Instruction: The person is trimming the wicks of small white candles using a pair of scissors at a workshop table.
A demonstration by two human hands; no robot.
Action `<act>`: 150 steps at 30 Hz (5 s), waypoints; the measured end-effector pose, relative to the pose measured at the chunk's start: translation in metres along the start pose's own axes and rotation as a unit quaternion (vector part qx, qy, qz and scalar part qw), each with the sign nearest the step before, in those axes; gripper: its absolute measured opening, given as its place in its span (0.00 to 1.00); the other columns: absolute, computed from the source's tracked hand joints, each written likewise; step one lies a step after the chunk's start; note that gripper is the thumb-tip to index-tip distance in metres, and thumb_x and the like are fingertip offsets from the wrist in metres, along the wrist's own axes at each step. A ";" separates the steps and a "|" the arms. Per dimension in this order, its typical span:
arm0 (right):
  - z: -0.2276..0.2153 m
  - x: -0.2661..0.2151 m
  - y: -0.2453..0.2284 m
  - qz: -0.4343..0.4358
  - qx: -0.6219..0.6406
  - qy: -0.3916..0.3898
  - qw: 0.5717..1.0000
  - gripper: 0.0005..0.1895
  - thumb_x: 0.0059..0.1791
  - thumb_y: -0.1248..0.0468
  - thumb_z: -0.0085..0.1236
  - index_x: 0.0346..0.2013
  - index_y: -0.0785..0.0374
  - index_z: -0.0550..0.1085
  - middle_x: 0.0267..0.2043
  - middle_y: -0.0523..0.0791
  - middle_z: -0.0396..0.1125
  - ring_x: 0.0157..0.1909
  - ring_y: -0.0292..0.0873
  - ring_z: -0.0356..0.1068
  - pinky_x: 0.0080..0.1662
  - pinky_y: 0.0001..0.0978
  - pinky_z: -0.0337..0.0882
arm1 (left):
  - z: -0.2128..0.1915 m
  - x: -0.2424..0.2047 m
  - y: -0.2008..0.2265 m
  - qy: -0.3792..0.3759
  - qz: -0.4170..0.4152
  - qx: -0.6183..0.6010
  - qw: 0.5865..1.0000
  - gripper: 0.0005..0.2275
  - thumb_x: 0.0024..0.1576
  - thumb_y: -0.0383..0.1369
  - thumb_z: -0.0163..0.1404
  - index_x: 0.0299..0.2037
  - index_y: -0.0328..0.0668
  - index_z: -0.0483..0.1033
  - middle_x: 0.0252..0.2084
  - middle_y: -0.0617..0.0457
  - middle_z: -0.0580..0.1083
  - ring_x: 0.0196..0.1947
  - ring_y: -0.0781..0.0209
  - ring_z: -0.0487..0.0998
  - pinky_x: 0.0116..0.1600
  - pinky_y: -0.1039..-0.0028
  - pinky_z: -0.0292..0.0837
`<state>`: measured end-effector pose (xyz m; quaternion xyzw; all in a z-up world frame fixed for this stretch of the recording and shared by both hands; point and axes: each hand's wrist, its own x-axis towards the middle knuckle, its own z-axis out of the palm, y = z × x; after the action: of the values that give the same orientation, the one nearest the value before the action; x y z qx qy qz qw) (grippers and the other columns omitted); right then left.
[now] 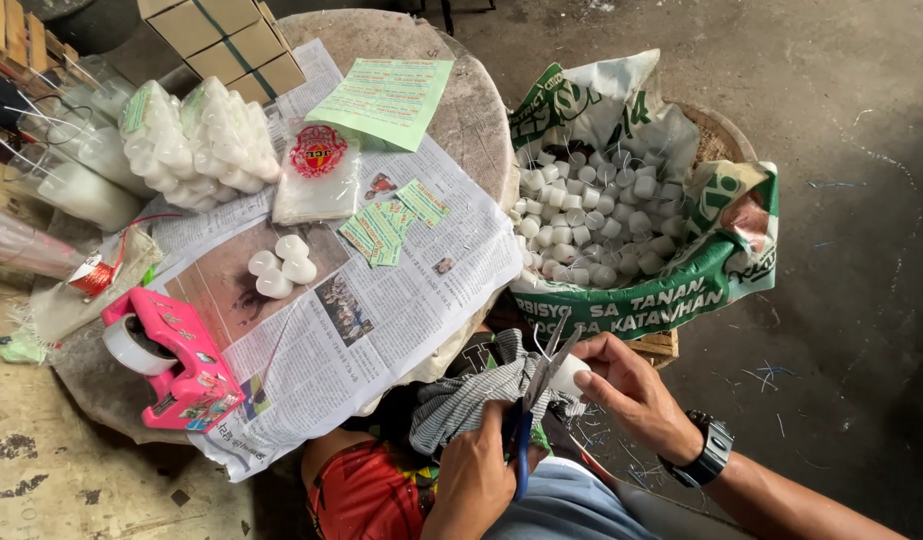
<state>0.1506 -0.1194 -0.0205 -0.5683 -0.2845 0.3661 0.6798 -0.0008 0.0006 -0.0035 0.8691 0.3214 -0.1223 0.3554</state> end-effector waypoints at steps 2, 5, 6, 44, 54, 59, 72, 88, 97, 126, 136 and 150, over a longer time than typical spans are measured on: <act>-0.001 0.000 0.001 0.009 0.018 0.002 1.000 0.13 0.42 0.62 0.49 0.36 0.67 0.65 0.35 0.48 0.62 0.35 0.41 0.66 0.37 0.30 0.71 | 0.004 0.002 -0.005 0.016 0.031 -0.006 0.999 0.17 0.49 0.43 0.49 0.42 0.50 0.58 0.26 0.47 0.74 0.28 0.45 0.74 0.32 0.62 0.66; -0.002 0.001 0.004 0.001 0.014 0.005 1.000 0.12 0.42 0.63 0.49 0.36 0.67 0.65 0.35 0.47 0.62 0.33 0.40 0.65 0.33 0.28 0.70 | 0.013 0.006 -0.017 0.062 0.096 -0.009 0.993 0.15 0.48 0.40 0.48 0.41 0.48 0.59 0.24 0.45 0.73 0.26 0.40 0.73 0.29 0.58 0.63; -0.001 0.001 0.002 0.000 0.014 0.006 1.000 0.12 0.42 0.63 0.49 0.36 0.67 0.65 0.35 0.47 0.62 0.33 0.40 0.65 0.33 0.28 0.70 | 0.016 0.006 -0.016 0.061 0.097 -0.009 0.993 0.15 0.48 0.40 0.48 0.41 0.48 0.59 0.24 0.45 0.73 0.26 0.40 0.73 0.29 0.58 0.63; -0.023 0.013 0.024 0.030 0.048 0.100 0.993 0.20 0.39 0.69 0.50 0.45 0.73 0.64 0.33 0.50 0.61 0.32 0.39 0.59 0.32 0.29 0.62 | -0.007 0.067 -0.038 0.158 0.117 0.179 0.964 0.11 0.47 0.40 0.47 0.34 0.44 0.70 0.30 0.51 0.69 0.33 0.51 0.73 0.35 0.64 0.68; -0.017 0.020 0.040 0.089 -0.016 0.011 0.996 0.21 0.40 0.65 0.50 0.46 0.66 0.65 0.38 0.44 0.64 0.30 0.35 0.59 0.30 0.24 0.61 | -0.009 0.044 -0.021 0.234 0.296 -0.142 0.915 0.06 0.49 0.32 0.45 0.26 0.38 0.67 0.30 0.50 0.68 0.32 0.57 0.69 0.38 0.73 0.63; -0.009 0.016 0.048 0.060 0.080 -0.038 0.994 0.17 0.40 0.65 0.52 0.42 0.66 0.66 0.37 0.45 0.63 0.29 0.35 0.60 0.30 0.25 0.62 | 0.011 0.051 0.015 0.260 0.373 -0.223 0.862 0.08 0.54 0.34 0.41 0.34 0.35 0.66 0.40 0.45 0.64 0.40 0.53 0.69 0.42 0.68 0.68; -0.013 0.016 0.048 0.081 0.059 -0.071 0.992 0.14 0.39 0.66 0.53 0.39 0.64 0.67 0.35 0.44 0.63 0.29 0.34 0.60 0.30 0.25 0.63 | 0.011 0.049 0.005 0.270 0.389 -0.155 0.867 0.05 0.49 0.25 0.45 0.35 0.39 0.65 0.36 0.49 0.64 0.34 0.55 0.69 0.32 0.72 0.67; -0.021 0.015 0.053 0.121 0.039 -0.017 0.992 0.16 0.37 0.68 0.55 0.38 0.66 0.67 0.34 0.47 0.64 0.31 0.38 0.61 0.33 0.28 0.64 | 0.023 0.040 -0.006 0.268 0.432 -0.050 0.859 0.06 0.47 0.21 0.47 0.32 0.40 0.67 0.31 0.51 0.61 0.23 0.62 0.65 0.21 0.81 0.66; -0.019 0.014 0.048 0.102 0.096 -0.086 0.986 0.15 0.42 0.65 0.50 0.42 0.67 0.67 0.36 0.47 0.63 0.32 0.39 0.61 0.31 0.28 0.64 | 0.010 0.044 -0.012 0.291 0.362 -0.144 0.874 0.06 0.48 0.24 0.45 0.36 0.37 0.67 0.34 0.50 0.64 0.32 0.57 0.70 0.35 0.73 0.69; -0.015 0.018 0.035 0.134 0.307 -0.031 0.942 0.06 0.46 0.62 0.41 0.31 0.62 0.60 0.43 0.58 0.62 0.34 0.48 0.67 0.27 0.26 0.65 | 0.000 0.016 -0.011 0.241 0.348 -0.187 0.886 0.06 0.48 0.26 0.45 0.34 0.34 0.68 0.35 0.48 0.64 0.37 0.57 0.69 0.41 0.73 0.70; -0.007 0.011 0.037 0.048 0.117 -0.030 0.992 0.05 0.40 0.68 0.50 0.26 0.62 0.64 0.42 0.51 0.63 0.37 0.40 0.61 0.38 0.28 0.63 | -0.010 0.008 -0.018 0.317 0.340 -0.069 0.882 0.10 0.48 0.32 0.46 0.38 0.37 0.65 0.37 0.48 0.65 0.38 0.53 0.69 0.42 0.69 0.64; -0.010 0.020 0.034 0.030 -0.148 0.009 0.988 0.24 0.48 0.55 0.31 0.30 0.67 0.76 0.28 0.46 0.68 0.28 0.39 0.60 0.34 0.29 0.61 | -0.068 0.032 -0.075 0.453 0.177 -0.065 0.871 0.21 0.47 0.29 0.49 0.50 0.39 0.58 0.43 0.46 0.70 0.39 0.54 0.73 0.42 0.72 0.73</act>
<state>0.1641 -0.1054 -0.0564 -0.6742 -0.3124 0.3350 0.5793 -0.0263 0.1036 -0.0092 0.8468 0.2951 0.3705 0.2419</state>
